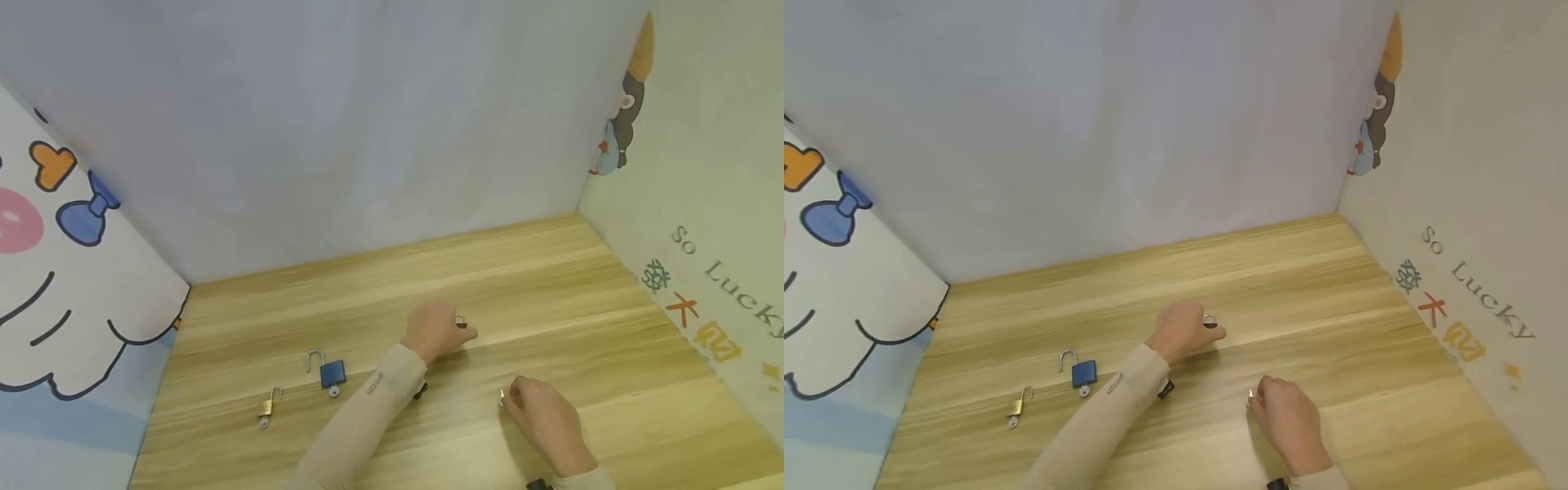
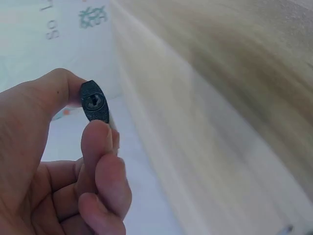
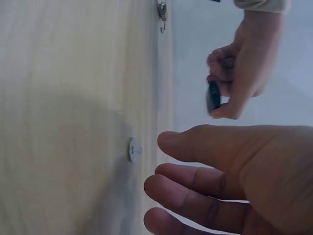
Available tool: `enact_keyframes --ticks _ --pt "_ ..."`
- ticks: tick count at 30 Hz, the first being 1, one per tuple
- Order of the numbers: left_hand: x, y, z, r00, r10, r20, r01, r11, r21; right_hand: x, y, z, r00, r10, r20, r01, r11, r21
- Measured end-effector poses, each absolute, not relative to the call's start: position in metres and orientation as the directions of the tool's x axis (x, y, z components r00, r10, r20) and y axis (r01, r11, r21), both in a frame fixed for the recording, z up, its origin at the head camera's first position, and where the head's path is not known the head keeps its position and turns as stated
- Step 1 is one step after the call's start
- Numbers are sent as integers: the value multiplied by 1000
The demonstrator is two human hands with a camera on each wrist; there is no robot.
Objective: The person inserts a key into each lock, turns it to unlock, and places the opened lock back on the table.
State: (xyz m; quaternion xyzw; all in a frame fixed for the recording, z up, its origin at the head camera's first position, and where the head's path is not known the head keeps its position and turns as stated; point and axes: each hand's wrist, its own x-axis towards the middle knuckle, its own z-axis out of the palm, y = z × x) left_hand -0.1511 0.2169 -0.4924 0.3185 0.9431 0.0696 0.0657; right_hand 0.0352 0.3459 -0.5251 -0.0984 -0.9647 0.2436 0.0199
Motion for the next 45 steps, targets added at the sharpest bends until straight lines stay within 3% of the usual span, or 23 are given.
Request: enact_keyframes --ticks 14,24,29,34,38,41,45 --pt "-145 188 -471 -813 576 -91 546 807 227 30 344 -530 -934 292 -204 355 810 -466" --pt "-146 174 -471 -821 567 -69 531 803 271 22 355 -533 -935 228 -271 346 747 -567" --pt "-149 166 -470 -822 565 -73 531 806 261 21 344 -534 -958 202 -204 287 689 -665" --pt "-150 158 -470 -835 547 -65 509 811 288 12 320 -533 -966 221 -133 230 505 -832" --pt "-149 152 -469 -845 532 -60 489 812 318 4 295 -532 -962 231 -144 190 191 -963" --pt "-148 149 -468 -851 522 -54 478 814 330 -3 278 -529 -953 258 -162 172 17 -985" --pt "-146 144 -468 -855 518 -38 478 813 333 -12 262 -527 -933 319 -167 160 -48 -986"
